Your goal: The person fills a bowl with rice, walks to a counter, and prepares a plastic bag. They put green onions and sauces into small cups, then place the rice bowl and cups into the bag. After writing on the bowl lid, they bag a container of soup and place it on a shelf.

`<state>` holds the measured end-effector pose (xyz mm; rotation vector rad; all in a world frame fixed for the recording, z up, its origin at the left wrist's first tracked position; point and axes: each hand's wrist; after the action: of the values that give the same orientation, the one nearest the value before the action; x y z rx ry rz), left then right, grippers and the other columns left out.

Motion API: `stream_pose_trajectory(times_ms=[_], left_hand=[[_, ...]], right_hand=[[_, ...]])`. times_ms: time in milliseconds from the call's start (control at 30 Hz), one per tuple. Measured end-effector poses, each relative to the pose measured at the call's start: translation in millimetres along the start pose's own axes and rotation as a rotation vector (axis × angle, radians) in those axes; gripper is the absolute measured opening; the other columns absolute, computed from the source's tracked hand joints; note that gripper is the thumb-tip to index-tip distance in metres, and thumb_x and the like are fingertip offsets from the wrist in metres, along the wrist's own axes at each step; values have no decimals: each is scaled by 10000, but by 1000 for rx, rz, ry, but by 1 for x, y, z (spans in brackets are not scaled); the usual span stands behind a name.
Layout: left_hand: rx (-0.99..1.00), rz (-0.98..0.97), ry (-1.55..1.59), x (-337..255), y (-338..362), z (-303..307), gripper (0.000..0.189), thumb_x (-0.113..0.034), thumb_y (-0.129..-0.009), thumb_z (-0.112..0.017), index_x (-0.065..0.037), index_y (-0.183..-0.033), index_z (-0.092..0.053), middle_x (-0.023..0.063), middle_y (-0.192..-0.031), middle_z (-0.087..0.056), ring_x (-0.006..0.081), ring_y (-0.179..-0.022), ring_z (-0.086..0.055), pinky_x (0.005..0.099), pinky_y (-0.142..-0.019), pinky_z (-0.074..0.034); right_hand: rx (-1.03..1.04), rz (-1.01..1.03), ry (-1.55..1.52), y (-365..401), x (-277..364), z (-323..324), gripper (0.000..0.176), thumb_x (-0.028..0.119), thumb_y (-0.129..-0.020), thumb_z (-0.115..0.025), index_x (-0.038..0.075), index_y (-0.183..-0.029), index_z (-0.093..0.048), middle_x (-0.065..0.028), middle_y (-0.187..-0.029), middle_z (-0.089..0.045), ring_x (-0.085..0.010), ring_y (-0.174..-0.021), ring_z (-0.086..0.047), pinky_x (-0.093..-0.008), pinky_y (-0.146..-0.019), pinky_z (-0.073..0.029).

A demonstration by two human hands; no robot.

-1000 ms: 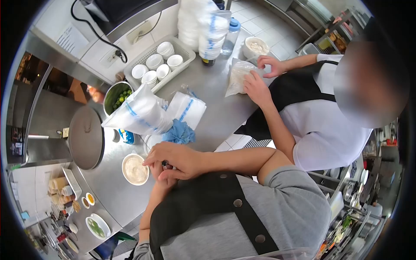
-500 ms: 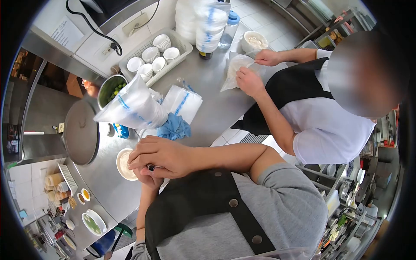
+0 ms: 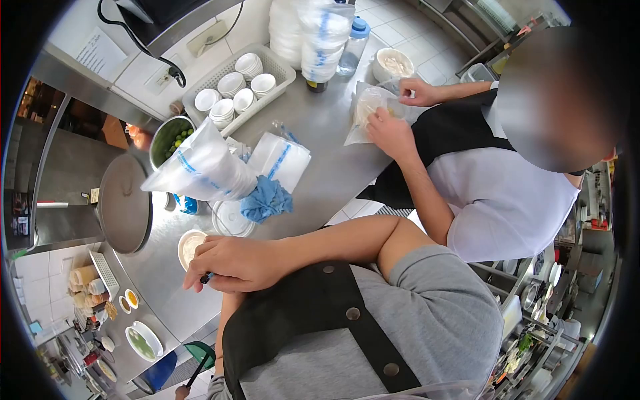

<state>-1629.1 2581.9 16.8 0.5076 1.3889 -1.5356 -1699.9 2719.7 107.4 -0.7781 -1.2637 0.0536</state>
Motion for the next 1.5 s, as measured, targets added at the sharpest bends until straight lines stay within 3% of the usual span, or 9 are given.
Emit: stream_pose_trajectory(times_ms=[500,700,867,967,1100,1200,1300,1400,1500], left_hand=[[-94,87,40,2,6,-3,441,-361,-1042,-424,1,-1261,-549,111,-1245,-580,234,-1148,-573,360,-934,-478],[-178,144,71,3,12,2,438,-360,-1046,-421,-2,-1263,-548,108,-1245,-579,229,-1150,-571,360,-935,-477],[-162,179,158,-2,12,-10,363,-264,-1067,-415,8,-1278,-530,110,-1251,-564,226,-1147,-567,361,-962,-465],[-143,209,268,-8,16,-14,316,-201,-1077,-414,7,-1295,-510,118,-1236,-568,225,-1149,-569,351,-975,-460],[-74,141,170,-5,16,-3,331,-297,-1077,-429,-19,-1242,-500,59,-906,-579,160,-837,-571,284,-730,-451],[32,332,298,-7,19,36,412,-434,-1054,-464,-38,-1168,-477,-37,-636,-389,99,-569,-352,274,-535,-272],[-355,507,101,27,67,79,417,-451,-1040,-501,-51,-1153,-467,-38,-649,-401,81,-587,-380,252,-538,-290],[-731,786,215,63,94,123,407,-455,-1018,-556,-63,-1093,-474,-41,-671,-416,64,-602,-388,242,-534,-295],[-607,1108,109,85,102,145,453,-482,-971,-632,-66,-1028,-461,-25,-694,-461,71,-622,-427,246,-540,-340]], right_hand=[[4,-28,25,-3,0,3,266,97,-912,-589,55,-1169,-643,-41,-1009,-684,-251,-1034,-600,-411,-1024,-380],[-9,-96,202,-17,-3,19,155,167,-945,-588,48,-1014,-660,-70,-982,-700,-291,-998,-606,-396,-934,-453],[-328,-305,-93,-24,0,4,280,203,-1060,-443,-1,-912,-564,-105,-741,-706,-187,-711,-703,-294,-680,-537],[-350,-303,-138,-24,-4,-6,253,237,-1001,-537,20,-876,-574,-90,-742,-690,-283,-704,-691,-370,-674,-519],[-171,154,157,-27,-14,0,351,314,-1052,-499,13,-956,-653,-133,-895,-685,-188,-808,-651,-290,-706,-504],[-285,138,249,-28,5,13,300,301,-993,-579,56,-1101,-716,-84,-954,-638,-150,-745,-567,-299,-647,-451],[-287,-35,435,-40,8,2,357,309,-990,-574,40,-1177,-713,-66,-1014,-592,-115,-732,-526,-261,-635,-425],[-285,-289,160,-55,-12,-33,379,310,-1004,-529,18,-1172,-702,-68,-1064,-573,-102,-729,-509,-243,-627,-418],[-273,-242,2,-63,-95,-78,380,297,-1041,-428,-4,-1027,-660,-64,-1022,-584,-93,-709,-512,-224,-592,-408]])
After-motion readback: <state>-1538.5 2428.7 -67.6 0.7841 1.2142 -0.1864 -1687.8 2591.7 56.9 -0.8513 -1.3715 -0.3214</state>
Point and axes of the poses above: each hand's wrist, its own y-axis away from the middle knuckle, its own z-axis out of the back of the hand, x = y × z
